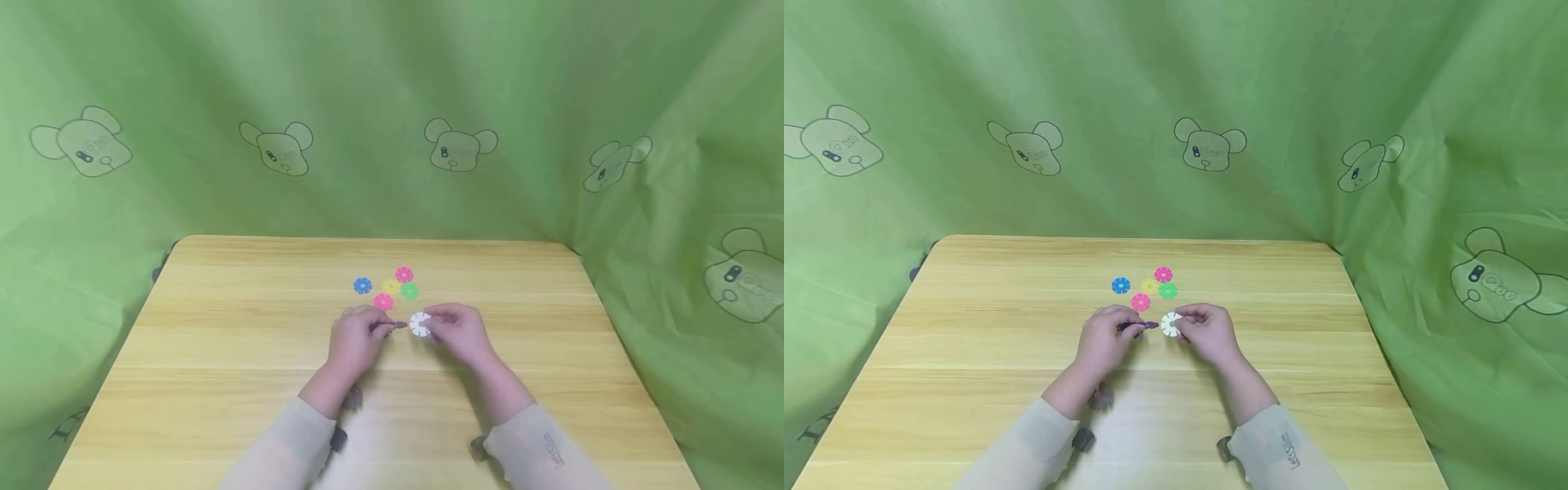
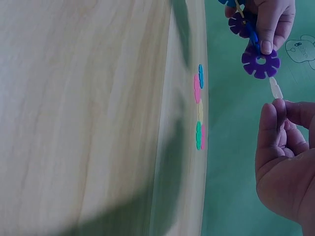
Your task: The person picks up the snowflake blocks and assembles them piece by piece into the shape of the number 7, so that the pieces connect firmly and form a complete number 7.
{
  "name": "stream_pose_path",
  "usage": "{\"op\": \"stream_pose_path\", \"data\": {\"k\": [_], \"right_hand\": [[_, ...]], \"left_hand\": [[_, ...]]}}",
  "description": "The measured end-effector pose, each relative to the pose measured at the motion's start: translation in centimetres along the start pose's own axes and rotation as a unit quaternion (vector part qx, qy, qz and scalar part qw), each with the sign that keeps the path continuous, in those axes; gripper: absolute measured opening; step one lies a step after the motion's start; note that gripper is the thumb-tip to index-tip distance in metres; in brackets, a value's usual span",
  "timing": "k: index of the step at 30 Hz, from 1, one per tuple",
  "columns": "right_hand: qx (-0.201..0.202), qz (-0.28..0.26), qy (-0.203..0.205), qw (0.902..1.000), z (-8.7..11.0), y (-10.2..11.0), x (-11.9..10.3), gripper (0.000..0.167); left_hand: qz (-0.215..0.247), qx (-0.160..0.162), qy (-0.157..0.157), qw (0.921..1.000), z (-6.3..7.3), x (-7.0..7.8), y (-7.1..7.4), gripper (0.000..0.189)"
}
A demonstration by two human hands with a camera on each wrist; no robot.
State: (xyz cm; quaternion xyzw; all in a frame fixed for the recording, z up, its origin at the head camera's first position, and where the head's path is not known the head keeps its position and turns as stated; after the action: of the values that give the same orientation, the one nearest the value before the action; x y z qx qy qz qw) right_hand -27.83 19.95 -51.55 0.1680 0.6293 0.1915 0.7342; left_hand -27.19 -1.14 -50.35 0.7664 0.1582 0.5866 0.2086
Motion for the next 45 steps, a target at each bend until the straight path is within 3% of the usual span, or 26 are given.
{"op": "stream_pose_path", "data": {"k": [10,20,37,45], "right_hand": [[-0.021,-0.026,0.019,0.9993,0.2,-0.5,-0.3,0.027],[-0.031,-0.018,0.021,0.9992,0.1,-0.9,-0.2,0.026],[-0.054,-0.036,0.024,0.9976,0.1,-0.8,-0.4,0.027],[-0.058,-0.044,0.02,0.9971,0.3,-1.0,-0.2,0.027]], "left_hand": [[0.004,-0.005,-0.006,1.0,0.1,0.2,-0.2,0.005],[0.005,-0.017,-0.007,0.9998,0.1,0.5,-0.2,0.008],[-0.021,-0.012,-0.069,0.9974,0.4,1.5,-0.3,0.007],[-0.034,-0.007,-0.079,0.9963,0.7,1.6,-0.6,0.007]]}}
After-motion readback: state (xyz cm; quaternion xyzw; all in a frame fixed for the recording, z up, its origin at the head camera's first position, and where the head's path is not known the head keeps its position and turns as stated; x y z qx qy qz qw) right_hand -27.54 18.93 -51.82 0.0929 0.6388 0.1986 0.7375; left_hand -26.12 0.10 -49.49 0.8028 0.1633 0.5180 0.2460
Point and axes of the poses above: each hand's wrist, its own z-axis away from the middle knuckle, its own y-axis out of the back of the hand, x = y × z, the point moved 8 cm from there along -z, towards the middle knuckle, and after that the axes turned 12 degrees about z, right-handed, at the moved point
